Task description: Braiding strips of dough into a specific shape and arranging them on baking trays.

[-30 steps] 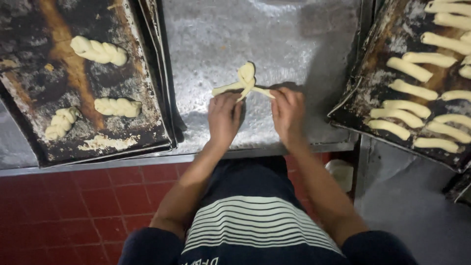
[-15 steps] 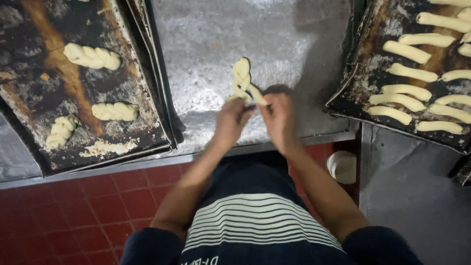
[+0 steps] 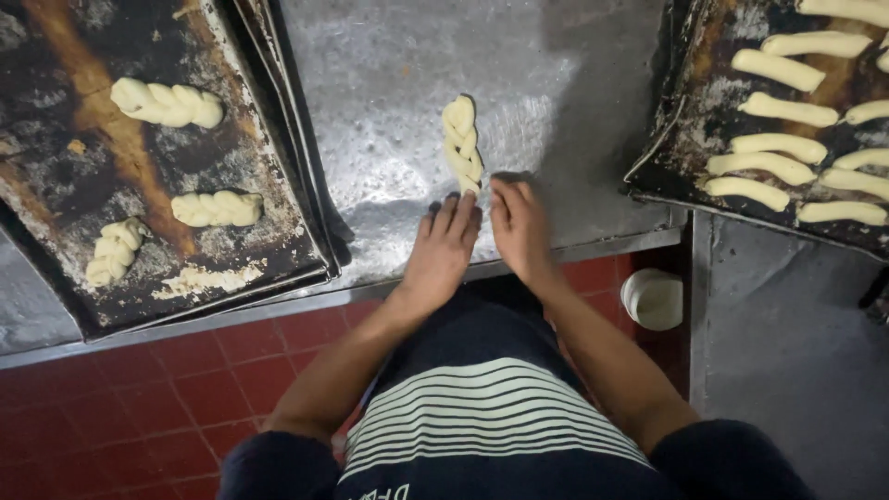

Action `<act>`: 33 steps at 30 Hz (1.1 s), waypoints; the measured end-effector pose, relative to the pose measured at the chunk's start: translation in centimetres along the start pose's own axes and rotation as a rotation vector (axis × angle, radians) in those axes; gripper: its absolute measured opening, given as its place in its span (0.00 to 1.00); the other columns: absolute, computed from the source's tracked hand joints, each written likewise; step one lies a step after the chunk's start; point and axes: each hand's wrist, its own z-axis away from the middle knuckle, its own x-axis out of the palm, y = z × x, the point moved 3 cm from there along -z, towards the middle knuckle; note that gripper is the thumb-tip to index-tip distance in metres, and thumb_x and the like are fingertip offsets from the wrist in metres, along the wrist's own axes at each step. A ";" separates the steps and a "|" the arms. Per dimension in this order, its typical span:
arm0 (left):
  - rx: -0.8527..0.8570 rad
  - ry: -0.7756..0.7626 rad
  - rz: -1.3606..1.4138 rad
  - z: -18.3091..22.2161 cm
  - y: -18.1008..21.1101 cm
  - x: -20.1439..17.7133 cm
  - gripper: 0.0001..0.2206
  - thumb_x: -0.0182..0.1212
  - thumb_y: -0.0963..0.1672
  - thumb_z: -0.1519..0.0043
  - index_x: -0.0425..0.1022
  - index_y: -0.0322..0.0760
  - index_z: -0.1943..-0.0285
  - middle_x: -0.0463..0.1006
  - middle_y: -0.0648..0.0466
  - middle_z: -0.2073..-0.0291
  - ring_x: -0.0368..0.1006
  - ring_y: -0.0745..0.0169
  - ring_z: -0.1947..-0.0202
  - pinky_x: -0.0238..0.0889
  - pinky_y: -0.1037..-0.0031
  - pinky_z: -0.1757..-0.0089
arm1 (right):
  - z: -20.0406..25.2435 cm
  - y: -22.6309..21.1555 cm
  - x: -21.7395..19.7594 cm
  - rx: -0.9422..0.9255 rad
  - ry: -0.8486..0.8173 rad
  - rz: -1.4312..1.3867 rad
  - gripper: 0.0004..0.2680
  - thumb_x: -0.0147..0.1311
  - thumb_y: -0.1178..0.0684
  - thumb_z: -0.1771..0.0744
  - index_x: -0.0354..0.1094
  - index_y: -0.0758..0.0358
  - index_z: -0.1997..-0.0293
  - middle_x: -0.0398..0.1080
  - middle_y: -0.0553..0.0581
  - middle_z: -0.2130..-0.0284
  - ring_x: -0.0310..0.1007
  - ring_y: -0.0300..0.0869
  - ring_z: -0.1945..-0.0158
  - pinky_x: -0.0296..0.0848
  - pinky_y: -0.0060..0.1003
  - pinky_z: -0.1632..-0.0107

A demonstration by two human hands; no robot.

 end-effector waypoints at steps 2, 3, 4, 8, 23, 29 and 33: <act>-0.009 -0.144 0.033 0.4 -0.5 -0.1 0.16 0.59 0.42 0.35 0.75 0.33 0.38 0.65 0.38 0.30 0.62 0.36 0.34 0.58 0.51 0.44 | -0.7 -1.0 0.3 -0.056 0.055 0.001 0.12 0.52 0.51 0.28 0.73 0.68 0.44 0.71 0.62 0.58 0.74 0.58 0.60 0.71 0.42 0.63; -0.023 -0.287 0.063 0.7 -0.6 0.0 0.17 0.58 0.42 0.34 0.74 0.36 0.36 0.62 0.41 0.27 0.57 0.36 0.30 0.56 0.50 0.41 | -1.0 -1.6 0.4 -0.118 0.105 0.001 0.14 0.58 0.48 0.29 0.74 0.69 0.43 0.71 0.62 0.61 0.76 0.57 0.62 0.71 0.42 0.65; -0.021 -0.285 0.063 0.0 -1.7 -0.1 0.17 0.58 0.42 0.34 0.74 0.36 0.36 0.62 0.41 0.27 0.57 0.36 0.30 0.56 0.50 0.41 | -1.2 -1.5 0.4 -0.118 0.107 0.002 0.14 0.58 0.48 0.29 0.74 0.69 0.43 0.71 0.62 0.61 0.76 0.57 0.62 0.71 0.42 0.65; -0.239 -0.287 0.487 -4.6 -7.0 0.1 0.08 0.60 0.43 0.36 0.81 0.38 0.52 0.82 0.42 0.54 0.77 0.36 0.51 0.69 0.53 0.55 | -1.6 -0.1 1.3 -0.010 0.069 -0.065 0.16 0.67 0.47 0.34 0.75 0.65 0.45 0.71 0.58 0.61 0.77 0.54 0.64 0.72 0.38 0.67; -0.706 0.069 0.742 -5.2 -10.1 -0.7 0.14 0.57 0.45 0.30 0.76 0.43 0.36 0.75 0.36 0.44 0.71 0.28 0.42 0.66 0.48 0.44 | -5.8 4.9 -4.1 -0.163 0.041 -0.026 0.13 0.65 0.56 0.34 0.69 0.65 0.46 0.70 0.66 0.62 0.79 0.54 0.66 0.76 0.44 0.66; -0.791 0.168 0.753 -3.4 -9.0 4.0 0.17 0.62 0.42 0.33 0.75 0.42 0.34 0.71 0.37 0.45 0.69 0.22 0.43 0.67 0.46 0.45 | -6.2 1.1 -2.9 -0.247 -0.113 0.125 0.28 0.74 0.53 0.40 0.65 0.70 0.36 0.66 0.67 0.50 0.73 0.61 0.49 0.77 0.51 0.51; -1.027 0.289 1.065 -3.3 -8.9 7.3 0.12 0.67 0.42 0.37 0.79 0.41 0.44 0.79 0.43 0.56 0.80 0.42 0.55 0.73 0.62 0.54 | -8.7 1.9 1.3 -0.257 -0.016 0.029 0.18 0.75 0.52 0.42 0.76 0.57 0.49 0.70 0.55 0.59 0.75 0.51 0.52 0.74 0.42 0.49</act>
